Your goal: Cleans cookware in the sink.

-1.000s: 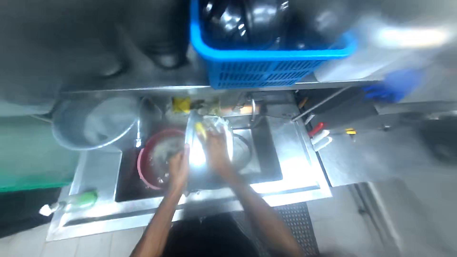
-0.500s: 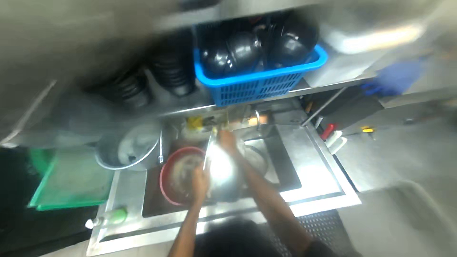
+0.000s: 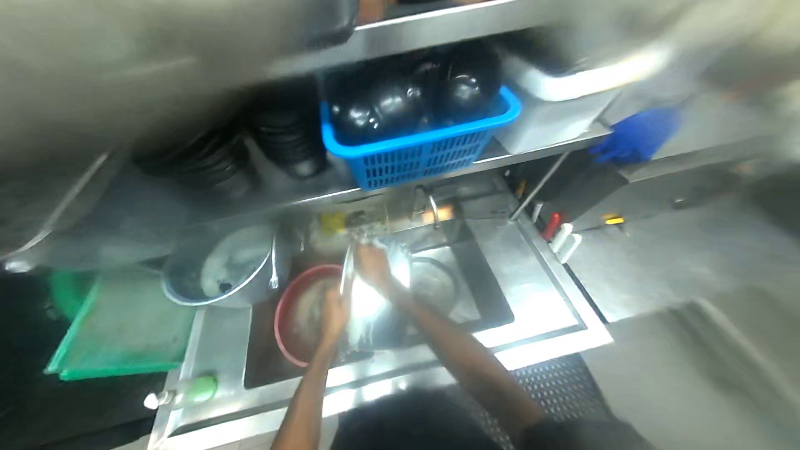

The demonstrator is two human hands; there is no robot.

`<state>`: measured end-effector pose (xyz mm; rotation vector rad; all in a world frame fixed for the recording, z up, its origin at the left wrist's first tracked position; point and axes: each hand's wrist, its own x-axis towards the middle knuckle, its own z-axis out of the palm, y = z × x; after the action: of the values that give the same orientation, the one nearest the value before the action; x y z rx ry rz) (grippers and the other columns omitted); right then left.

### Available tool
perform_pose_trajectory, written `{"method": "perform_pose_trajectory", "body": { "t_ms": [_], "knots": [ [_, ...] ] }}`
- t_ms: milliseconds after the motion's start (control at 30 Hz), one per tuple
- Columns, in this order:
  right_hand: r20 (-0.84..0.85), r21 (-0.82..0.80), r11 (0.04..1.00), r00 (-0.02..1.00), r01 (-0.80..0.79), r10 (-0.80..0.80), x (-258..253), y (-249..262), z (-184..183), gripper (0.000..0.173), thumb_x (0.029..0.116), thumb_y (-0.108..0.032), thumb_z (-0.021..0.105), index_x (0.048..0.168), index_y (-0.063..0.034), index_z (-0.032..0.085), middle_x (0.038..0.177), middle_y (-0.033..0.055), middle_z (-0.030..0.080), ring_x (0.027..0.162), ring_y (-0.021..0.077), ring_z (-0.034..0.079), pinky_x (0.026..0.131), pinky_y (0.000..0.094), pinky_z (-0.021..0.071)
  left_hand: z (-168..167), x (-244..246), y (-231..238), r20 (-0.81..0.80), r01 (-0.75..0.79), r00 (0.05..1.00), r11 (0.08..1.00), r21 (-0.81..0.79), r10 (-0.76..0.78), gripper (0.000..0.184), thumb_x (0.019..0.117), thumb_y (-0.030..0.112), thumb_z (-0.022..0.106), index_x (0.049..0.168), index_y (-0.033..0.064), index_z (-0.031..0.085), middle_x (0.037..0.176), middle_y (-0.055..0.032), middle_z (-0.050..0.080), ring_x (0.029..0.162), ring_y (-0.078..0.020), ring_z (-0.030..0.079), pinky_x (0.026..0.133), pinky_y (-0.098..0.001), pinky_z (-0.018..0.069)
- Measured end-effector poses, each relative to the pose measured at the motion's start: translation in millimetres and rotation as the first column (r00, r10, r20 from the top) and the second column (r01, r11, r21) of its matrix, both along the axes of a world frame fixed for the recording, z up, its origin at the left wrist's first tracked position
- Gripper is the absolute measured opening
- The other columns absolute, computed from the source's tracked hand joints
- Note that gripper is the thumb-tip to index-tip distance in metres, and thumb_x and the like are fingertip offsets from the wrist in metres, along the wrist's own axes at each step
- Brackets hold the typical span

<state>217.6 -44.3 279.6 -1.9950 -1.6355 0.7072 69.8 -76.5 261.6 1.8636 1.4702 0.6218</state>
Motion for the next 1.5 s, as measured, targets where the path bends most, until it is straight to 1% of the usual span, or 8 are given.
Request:
{"method": "perform_pose_trajectory", "body": {
  "t_ms": [333,500,667,767,900,1067,1233,1500],
  "knots": [
    [-0.539,-0.208,0.976,0.84,-0.066,-0.058,129,-6,-57,0.045,0.1074,-0.035,0.05,0.141,-0.0071,0.058,0.139,0.0158,0.06,0.126,0.0233,0.059,0.108,0.0427,0.0469,80,-67,-32,0.191,0.226,0.95,0.966,0.124,-0.247,0.022,0.1025,0.024,0.06,0.098,0.0075,0.073,0.075,0.0033,0.066,0.062,-0.0011,0.059,0.06,-0.0216,0.0518],
    [-0.931,-0.363,0.916,-0.021,0.171,-0.365,96,-108,-126,0.049,0.1124,-0.039,0.02,0.119,-0.0088,0.058,0.094,0.0061,0.069,0.083,0.0136,0.066,0.07,0.0336,0.0575,91,-96,-22,0.47,0.049,0.881,0.999,0.02,-0.053,0.018,0.1028,0.012,0.058,0.101,0.0028,0.073,0.079,0.0005,0.072,0.066,-0.0048,0.066,0.063,-0.0216,0.0574],
    [-0.68,-0.71,0.58,-0.172,0.399,-0.713,0,-188,-35,0.047,0.1133,-0.013,0.013,0.152,-0.0033,0.036,0.144,0.0152,0.051,0.126,0.02,0.051,0.108,0.0352,0.0408,43,-72,-29,0.581,-0.319,0.684,0.897,-0.306,0.442,0.026,0.1077,0.024,0.053,0.106,0.0011,0.066,0.082,-0.0038,0.069,0.072,-0.0095,0.068,0.068,-0.0293,0.0609],
    [-0.874,-0.486,0.556,-0.359,0.674,-0.328,-28,-177,-156,0.05,0.1124,-0.037,0.023,0.148,-0.0068,0.04,0.136,0.0184,0.057,0.119,0.0279,0.059,0.094,0.0486,0.0535,20,-26,-47,0.568,-0.445,0.577,0.809,-0.383,0.587,0.035,0.1093,0.03,0.049,0.117,-0.0007,0.063,0.094,-0.0105,0.068,0.082,-0.0149,0.068,0.075,-0.0355,0.0601],
    [-0.907,-0.051,0.587,0.209,0.808,-0.366,-25,-168,-121,0.058,0.1078,-0.019,0.035,0.163,-0.0047,0.021,0.17,0.0136,0.017,0.154,0.0212,0.024,0.123,0.0404,0.029,7,17,-57,0.583,-0.476,0.534,0.788,-0.39,0.612,0.039,0.1119,0.029,0.041,0.126,-0.0025,0.059,0.109,-0.0138,0.065,0.095,-0.0142,0.066,0.085,-0.0346,0.0571],
    [-0.109,0.449,0.841,0.953,0.302,-0.283,-54,-159,-67,0.044,0.0998,-0.011,0.049,0.142,-0.0125,0.062,0.153,0.0208,0.05,0.148,0.0387,0.039,0.124,0.0555,0.0284,7,24,-51,0.572,-0.44,0.628,0.847,-0.299,0.528,0.038,0.1117,0.027,0.042,0.127,-0.0027,0.06,0.11,-0.0132,0.067,0.096,-0.0129,0.067,0.088,-0.0325,0.0574],
    [0.287,0.386,0.91,0.918,0.15,-0.273,-17,-86,-14,0.039,0.1046,-0.033,0.047,0.14,-0.0292,0.063,0.147,0.0029,0.059,0.137,0.0268,0.054,0.115,0.0494,0.0423,-5,12,-56,0.485,-0.382,0.766,0.906,-0.185,0.422,0.035,0.1101,0.026,0.046,0.107,-0.0015,0.067,0.088,-0.0066,0.067,0.079,-0.0089,0.065,0.077,-0.0299,0.0569],
    [-0.609,-0.061,0.966,0.758,0.251,-0.235,34,-72,-92,0.051,0.1106,-0.038,0.036,0.158,-0.0189,0.04,0.156,0.0109,0.048,0.142,0.0267,0.048,0.117,0.0514,0.0398,-20,-47,-30,0.481,-0.425,0.731,0.874,-0.235,0.484,0.041,0.1079,0.037,0.051,0.106,0.0003,0.067,0.083,-0.007,0.068,0.072,-0.0119,0.067,0.069,-0.0341,0.0605]
  ]
}}
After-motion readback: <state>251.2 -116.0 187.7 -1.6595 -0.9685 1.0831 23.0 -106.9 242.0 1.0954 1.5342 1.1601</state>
